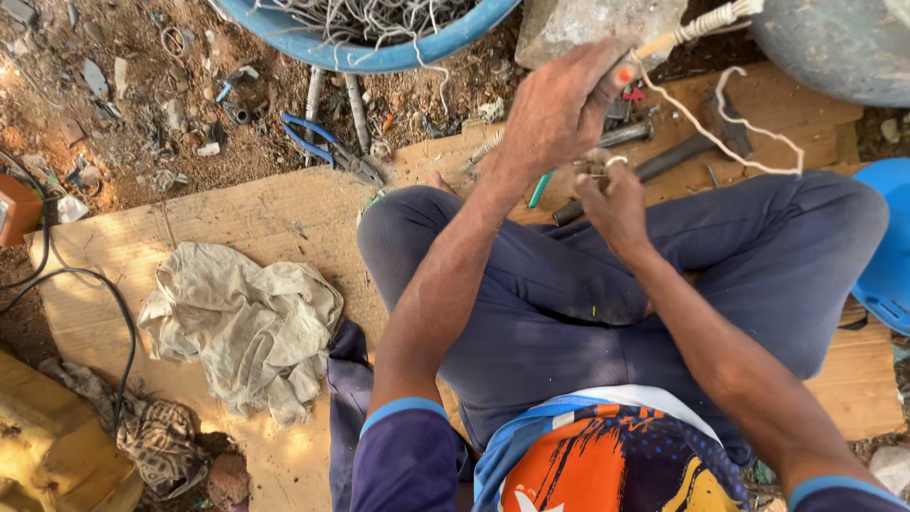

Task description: The person sits cross-legged on a cardboard sheet and uses pliers and a hammer to strip insulation from metal cables. They repeatedly hammer the cable ends, pull off the outer sheath, and separate the inner wires, placing the stripped metal into a blue basin.

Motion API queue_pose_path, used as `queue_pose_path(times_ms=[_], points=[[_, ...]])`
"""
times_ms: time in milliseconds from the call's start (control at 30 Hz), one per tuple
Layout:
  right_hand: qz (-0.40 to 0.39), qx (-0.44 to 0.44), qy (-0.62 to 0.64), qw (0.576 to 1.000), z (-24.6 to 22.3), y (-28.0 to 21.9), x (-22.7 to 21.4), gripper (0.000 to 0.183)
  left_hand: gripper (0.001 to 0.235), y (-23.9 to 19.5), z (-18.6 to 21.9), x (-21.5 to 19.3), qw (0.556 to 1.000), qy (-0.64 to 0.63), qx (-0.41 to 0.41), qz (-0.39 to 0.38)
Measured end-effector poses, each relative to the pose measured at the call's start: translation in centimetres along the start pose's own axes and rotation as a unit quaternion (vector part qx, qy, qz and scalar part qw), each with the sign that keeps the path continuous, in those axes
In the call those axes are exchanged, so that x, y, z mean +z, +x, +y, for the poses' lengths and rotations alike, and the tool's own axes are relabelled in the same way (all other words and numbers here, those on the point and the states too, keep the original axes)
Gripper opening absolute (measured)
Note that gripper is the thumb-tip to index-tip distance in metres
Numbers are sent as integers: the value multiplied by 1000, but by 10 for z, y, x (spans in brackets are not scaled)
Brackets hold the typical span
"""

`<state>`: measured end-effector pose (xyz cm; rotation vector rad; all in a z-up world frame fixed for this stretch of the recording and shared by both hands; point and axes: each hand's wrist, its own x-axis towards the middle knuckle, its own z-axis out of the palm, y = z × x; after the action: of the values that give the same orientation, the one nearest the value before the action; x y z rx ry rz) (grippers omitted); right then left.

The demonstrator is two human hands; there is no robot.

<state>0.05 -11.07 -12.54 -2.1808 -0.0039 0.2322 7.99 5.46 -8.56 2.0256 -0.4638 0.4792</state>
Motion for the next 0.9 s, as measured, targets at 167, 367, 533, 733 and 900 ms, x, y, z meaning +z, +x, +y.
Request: queue_pose_path(times_ms=[167,367,533,733,900], points=[[41,-13,26,999,45,39,73,36,37,-14,-4,4,1000,-6,-14,6],[168,-130,-198,957,60,34,115,49,37,-12,-2,0,999,-38,-28,26],[77,157,389,905,40,42,86,29,35,-5,-6,-11,997,-52,-59,-6],[44,77,372,924,-26,-16,18,23,35,9,-6,-25,991,-32,66,111],[-41,4,472,881,-69,-90,-38,50,35,4,3,-38,992,-92,-24,79]])
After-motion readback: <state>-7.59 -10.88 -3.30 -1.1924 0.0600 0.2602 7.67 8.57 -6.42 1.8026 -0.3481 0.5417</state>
